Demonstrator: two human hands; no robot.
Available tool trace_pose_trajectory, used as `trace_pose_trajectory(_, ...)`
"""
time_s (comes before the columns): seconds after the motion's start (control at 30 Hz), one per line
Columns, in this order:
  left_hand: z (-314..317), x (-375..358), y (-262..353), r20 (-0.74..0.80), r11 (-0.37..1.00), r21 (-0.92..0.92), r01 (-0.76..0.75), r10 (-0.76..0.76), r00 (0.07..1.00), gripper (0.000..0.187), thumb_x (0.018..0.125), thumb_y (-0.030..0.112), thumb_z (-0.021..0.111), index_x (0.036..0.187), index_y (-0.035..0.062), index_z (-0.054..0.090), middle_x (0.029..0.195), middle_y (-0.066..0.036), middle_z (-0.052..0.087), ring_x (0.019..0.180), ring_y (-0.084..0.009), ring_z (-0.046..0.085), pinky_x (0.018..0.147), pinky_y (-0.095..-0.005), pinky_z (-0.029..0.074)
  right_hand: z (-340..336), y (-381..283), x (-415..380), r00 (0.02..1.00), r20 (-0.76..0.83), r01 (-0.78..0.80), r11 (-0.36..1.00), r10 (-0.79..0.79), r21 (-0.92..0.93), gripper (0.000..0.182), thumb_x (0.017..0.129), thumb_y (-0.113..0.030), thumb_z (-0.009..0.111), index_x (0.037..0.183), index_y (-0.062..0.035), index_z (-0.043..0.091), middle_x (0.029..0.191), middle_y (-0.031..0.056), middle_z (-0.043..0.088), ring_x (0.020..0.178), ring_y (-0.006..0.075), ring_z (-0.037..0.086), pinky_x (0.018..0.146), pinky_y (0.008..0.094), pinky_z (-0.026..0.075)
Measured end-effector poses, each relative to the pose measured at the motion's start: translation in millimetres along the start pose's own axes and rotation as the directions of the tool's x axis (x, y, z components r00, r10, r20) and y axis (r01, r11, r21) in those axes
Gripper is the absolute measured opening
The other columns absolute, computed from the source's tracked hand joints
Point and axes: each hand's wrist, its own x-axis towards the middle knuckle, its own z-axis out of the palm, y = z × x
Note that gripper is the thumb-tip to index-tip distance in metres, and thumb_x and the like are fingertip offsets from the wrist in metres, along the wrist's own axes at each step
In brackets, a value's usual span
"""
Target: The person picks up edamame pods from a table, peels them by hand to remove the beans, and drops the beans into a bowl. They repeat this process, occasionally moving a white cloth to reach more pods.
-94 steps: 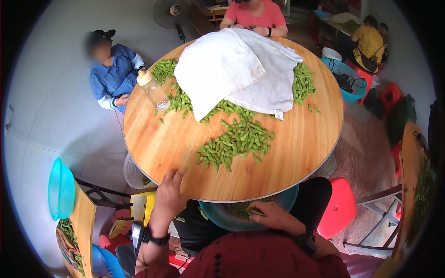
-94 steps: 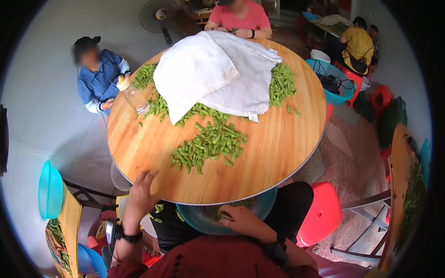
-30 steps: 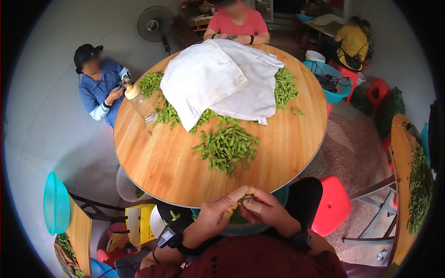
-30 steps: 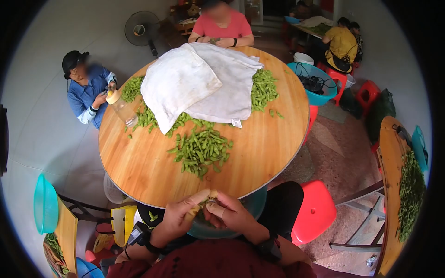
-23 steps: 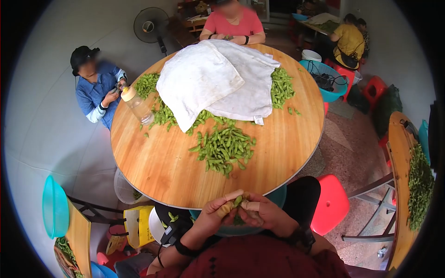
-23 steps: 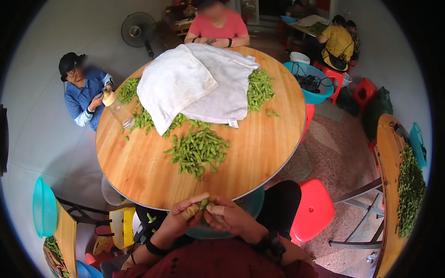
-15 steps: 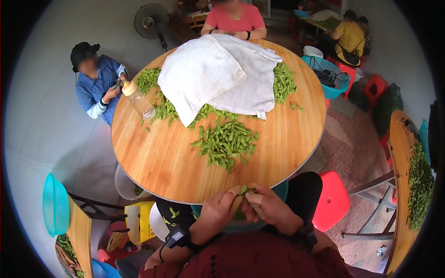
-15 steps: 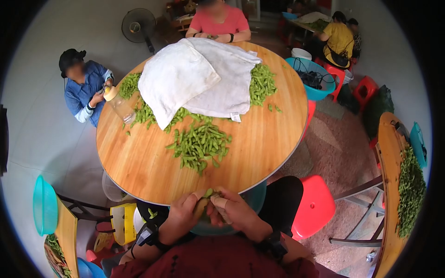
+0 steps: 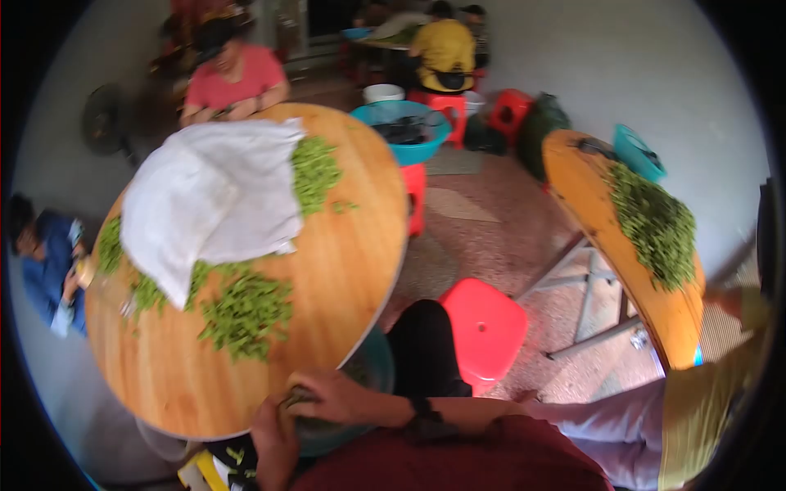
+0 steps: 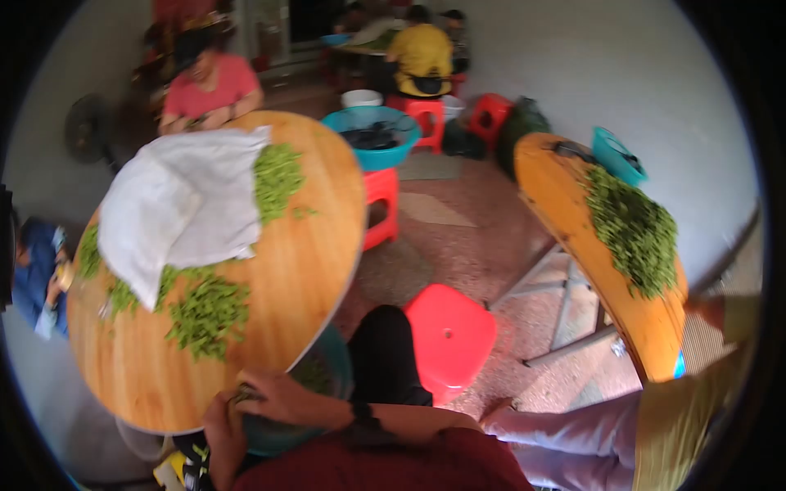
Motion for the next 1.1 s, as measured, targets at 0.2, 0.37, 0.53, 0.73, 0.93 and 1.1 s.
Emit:
trace_pose_trajectory(0.2,-18,3,43,0.178,0.982,0.158,0.103,-0.131,0.975,0.023,0.094,0.009,0.046,0.106,-0.0034,0.060,0.097,-0.022,0.065,0.090,-0.0400,0.061,0.078,-0.0431,0.048,9,2,-1,0.990,-0.008,0.137,0.988,-0.138,-0.077,0.028,0.078,-0.014,0.063,0.097,0.0005,0.048,0.084,0.0180,0.051,0.079,0.0387,0.055,0.067,0.0461,0.043)
trace_pose_trajectory(0.37,-14,6,47,0.193,0.978,0.185,0.091,-0.127,0.973,0.024,0.092,0.011,0.049,0.107,-0.0044,0.061,0.097,-0.023,0.065,0.089,-0.0390,0.062,0.077,-0.0427,0.049,24,5,-2,0.992,-0.083,0.092,0.994,-0.096,-0.053,0.021,0.078,-0.008,0.057,0.094,0.0005,0.048,0.084,0.0198,0.051,0.078,0.0413,0.055,0.067,0.0470,0.044)
trace_pose_trajectory(0.53,-24,8,59,0.236,0.975,0.107,0.192,-0.213,0.948,0.025,0.092,0.010,0.051,0.109,-0.0057,0.062,0.103,-0.022,0.066,0.089,-0.0328,0.064,0.077,-0.0380,0.050,23,19,-1,0.979,-0.108,0.167,0.985,-0.171,-0.041,0.015,0.075,-0.002,0.054,0.083,0.0018,0.044,0.083,0.0226,0.053,0.078,0.0427,0.055,0.064,0.0472,0.042)
trace_pose_trajectory(0.73,-34,-10,40,0.229,0.949,-0.015,0.316,-0.304,0.925,0.025,0.093,0.008,0.049,0.109,-0.0063,0.062,0.098,-0.018,0.067,0.086,-0.0228,0.065,0.075,-0.0339,0.052,23,14,-3,0.984,0.095,0.145,0.989,-0.148,0.042,0.016,0.075,-0.004,0.055,0.089,0.0009,0.047,0.079,0.0212,0.053,0.075,0.0420,0.056,0.065,0.0469,0.044)
trace_pose_trajectory(0.93,-42,-47,25,0.148,0.964,0.129,0.232,-0.250,0.957,0.022,0.080,0.001,0.059,0.101,0.0027,0.064,0.081,-0.020,0.065,0.074,-0.0346,0.066,0.066,-0.0380,0.052,28,-7,-8,0.940,0.271,0.208,0.978,-0.207,0.025,0.022,0.076,-0.005,0.053,0.098,-0.0005,0.052,0.084,0.0184,0.055,0.080,0.0384,0.059,0.069,0.0444,0.047)
trace_pose_trajectory(1.1,-45,-34,42,0.140,0.931,0.027,0.363,-0.363,0.921,0.022,0.080,0.004,0.063,0.101,0.0016,0.064,0.085,-0.021,0.065,0.079,-0.0377,0.066,0.067,-0.0390,0.054,27,-14,2,0.945,0.320,0.011,0.988,-0.060,0.155,0.018,0.075,-0.004,0.054,0.093,-0.0010,0.053,0.080,0.0200,0.056,0.079,0.0405,0.059,0.067,0.0474,0.046)
